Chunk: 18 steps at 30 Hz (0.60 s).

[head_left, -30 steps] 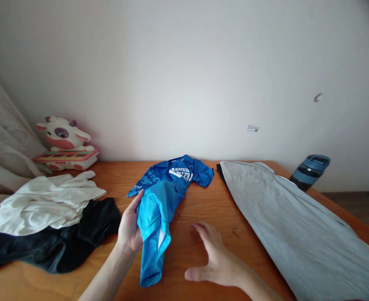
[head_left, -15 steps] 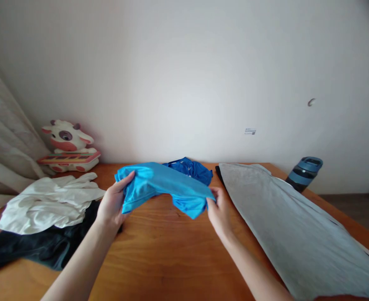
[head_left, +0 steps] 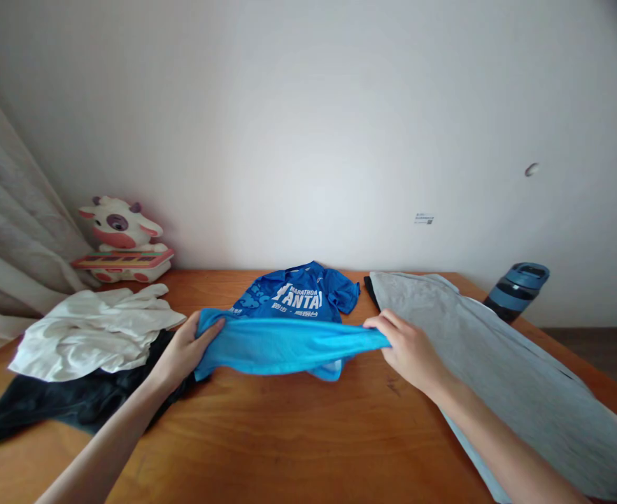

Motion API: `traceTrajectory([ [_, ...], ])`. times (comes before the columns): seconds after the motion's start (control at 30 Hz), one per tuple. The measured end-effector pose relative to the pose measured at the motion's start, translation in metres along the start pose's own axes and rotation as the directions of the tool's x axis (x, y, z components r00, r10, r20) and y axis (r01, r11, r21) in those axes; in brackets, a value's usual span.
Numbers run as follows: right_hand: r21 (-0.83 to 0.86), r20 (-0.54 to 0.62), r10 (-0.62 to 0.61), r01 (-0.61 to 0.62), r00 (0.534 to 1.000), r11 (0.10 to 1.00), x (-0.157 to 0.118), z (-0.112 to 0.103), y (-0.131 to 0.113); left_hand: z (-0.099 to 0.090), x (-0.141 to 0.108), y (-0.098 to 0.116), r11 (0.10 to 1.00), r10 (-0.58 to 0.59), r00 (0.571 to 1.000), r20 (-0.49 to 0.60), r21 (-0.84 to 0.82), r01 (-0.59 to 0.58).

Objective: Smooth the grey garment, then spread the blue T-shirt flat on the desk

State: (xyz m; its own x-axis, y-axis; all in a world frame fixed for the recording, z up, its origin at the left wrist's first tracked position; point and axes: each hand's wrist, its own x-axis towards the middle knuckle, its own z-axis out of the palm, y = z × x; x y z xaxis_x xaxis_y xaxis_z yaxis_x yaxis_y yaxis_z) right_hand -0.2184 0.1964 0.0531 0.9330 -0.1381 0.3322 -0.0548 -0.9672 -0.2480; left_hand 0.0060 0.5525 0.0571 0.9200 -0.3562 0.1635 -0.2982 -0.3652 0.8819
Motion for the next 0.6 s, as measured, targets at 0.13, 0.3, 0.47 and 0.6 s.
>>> traceTrajectory([
  [0.13,0.095,-0.040,-0.065,0.069,0.997,0.993,-0.018,-0.017,0.004,-0.010,-0.010,-0.002,0.992,0.019,1.000,-0.007,0.127,-0.018],
  [0.3,0.107,0.428,-0.074,0.031,0.901,0.994,-0.063,-0.002,0.021,-0.021,-0.040,-0.043,0.980,-0.192,0.905,0.380,0.115,0.160],
  [0.47,0.236,0.451,0.025,-0.146,0.892,0.961,-0.091,0.017,0.022,-0.029,-0.073,-0.050,0.900,-0.313,0.849,0.425,-0.154,0.409],
  [0.6,0.488,0.371,0.190,-0.365,0.909,0.793,-0.097,0.018,0.028,-0.041,-0.081,-0.042,0.750,-0.419,0.826,0.377,-0.369,0.548],
])
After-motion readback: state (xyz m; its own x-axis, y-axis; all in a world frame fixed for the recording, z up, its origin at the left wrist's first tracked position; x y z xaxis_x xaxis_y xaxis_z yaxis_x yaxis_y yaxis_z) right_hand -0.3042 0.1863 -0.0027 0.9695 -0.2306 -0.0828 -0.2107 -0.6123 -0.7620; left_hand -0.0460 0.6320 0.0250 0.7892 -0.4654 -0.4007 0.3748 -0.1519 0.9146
